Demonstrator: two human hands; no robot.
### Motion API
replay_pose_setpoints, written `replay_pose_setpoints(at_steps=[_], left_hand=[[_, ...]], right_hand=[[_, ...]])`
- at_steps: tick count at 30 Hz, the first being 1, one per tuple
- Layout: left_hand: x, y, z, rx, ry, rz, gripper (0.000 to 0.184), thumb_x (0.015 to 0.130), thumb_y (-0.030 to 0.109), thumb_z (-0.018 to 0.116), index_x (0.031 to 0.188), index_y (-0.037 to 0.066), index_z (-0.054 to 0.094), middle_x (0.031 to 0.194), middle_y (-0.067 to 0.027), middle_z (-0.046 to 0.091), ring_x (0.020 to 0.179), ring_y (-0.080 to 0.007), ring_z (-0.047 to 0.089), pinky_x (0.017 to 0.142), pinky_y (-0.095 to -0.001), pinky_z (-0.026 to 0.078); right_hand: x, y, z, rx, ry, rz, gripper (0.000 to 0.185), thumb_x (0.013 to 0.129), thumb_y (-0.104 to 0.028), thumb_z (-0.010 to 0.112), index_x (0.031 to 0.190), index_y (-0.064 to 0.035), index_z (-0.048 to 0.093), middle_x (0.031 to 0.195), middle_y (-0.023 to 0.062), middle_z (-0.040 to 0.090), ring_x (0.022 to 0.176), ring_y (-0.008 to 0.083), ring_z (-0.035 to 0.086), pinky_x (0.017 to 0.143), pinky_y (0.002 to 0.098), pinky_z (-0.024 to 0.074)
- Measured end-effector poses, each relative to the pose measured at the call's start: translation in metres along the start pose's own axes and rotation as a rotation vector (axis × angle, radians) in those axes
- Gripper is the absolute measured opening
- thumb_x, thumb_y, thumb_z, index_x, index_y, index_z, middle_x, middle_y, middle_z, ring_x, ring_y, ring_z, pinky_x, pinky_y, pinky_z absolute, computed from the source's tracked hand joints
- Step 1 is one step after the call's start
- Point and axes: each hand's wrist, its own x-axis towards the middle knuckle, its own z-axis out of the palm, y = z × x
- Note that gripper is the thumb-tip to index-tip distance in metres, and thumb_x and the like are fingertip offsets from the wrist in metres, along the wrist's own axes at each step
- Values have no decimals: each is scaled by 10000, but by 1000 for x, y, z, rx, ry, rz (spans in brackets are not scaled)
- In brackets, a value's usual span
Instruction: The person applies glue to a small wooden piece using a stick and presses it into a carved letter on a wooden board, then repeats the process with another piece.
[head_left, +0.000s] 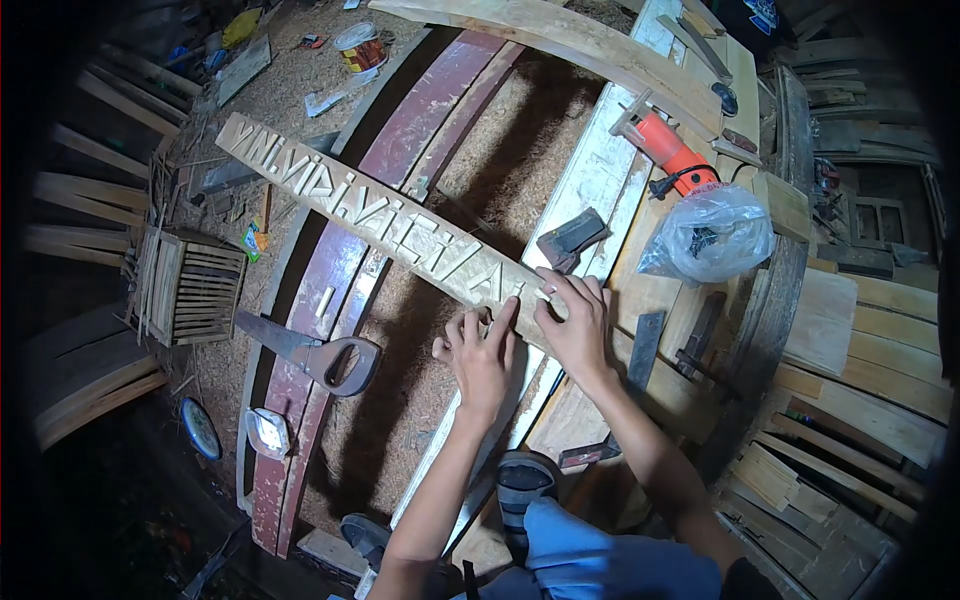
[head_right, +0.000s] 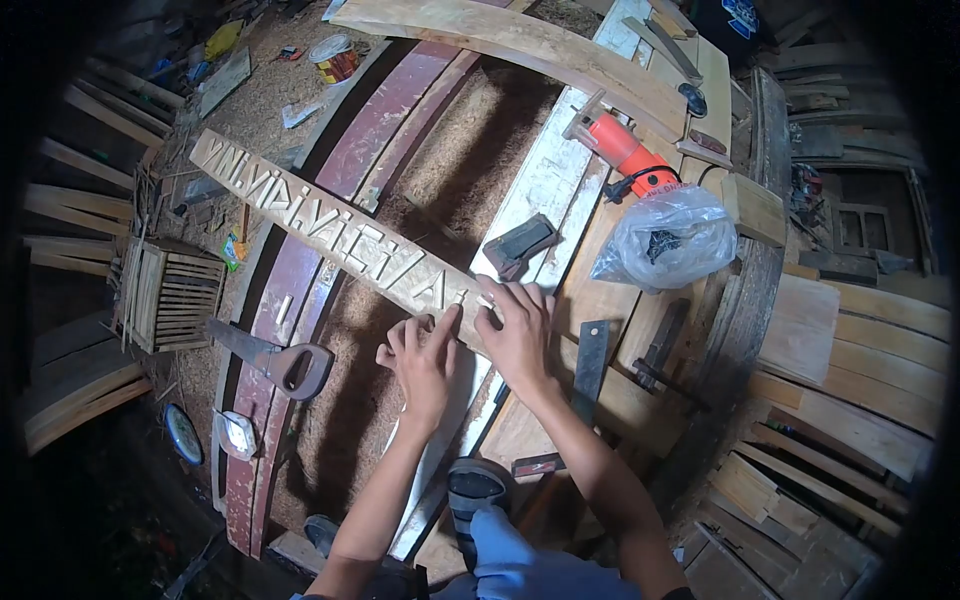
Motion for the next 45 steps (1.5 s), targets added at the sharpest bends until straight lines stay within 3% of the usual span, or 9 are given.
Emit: replay_pose_setpoints(at_steps=[27,35,45], left_hand=[[-3,-6,3,-50,-4,1,534,873,194,745,1377,339,645,1169,-63,573,1196,-288,485,986,-524,250],[-3,-10,11,-70,108,11,466,928,212,718,1385,203,625,1113,-38,620,1179,-262,501,957,-495,263],[-6,-12,8,-88,98,3,375,935,195,717,1307,193,667,1135,-32,630,1188,-261,514,970,-475,265]], right_hand=[[1,1,7,61,59,-39,359,847,-145,753,1202,-119,710,999,27,716,942,257,608,862,422,418],[0,3,10,47,84,-42,368,832,-109,763,1195,-124,712,976,-13,710,915,241,615,835,393,404],[-7,-2,3,37,106,-109,378,836,-121,750,1212,-121,719,1059,51,692,976,254,604,899,413,405]])
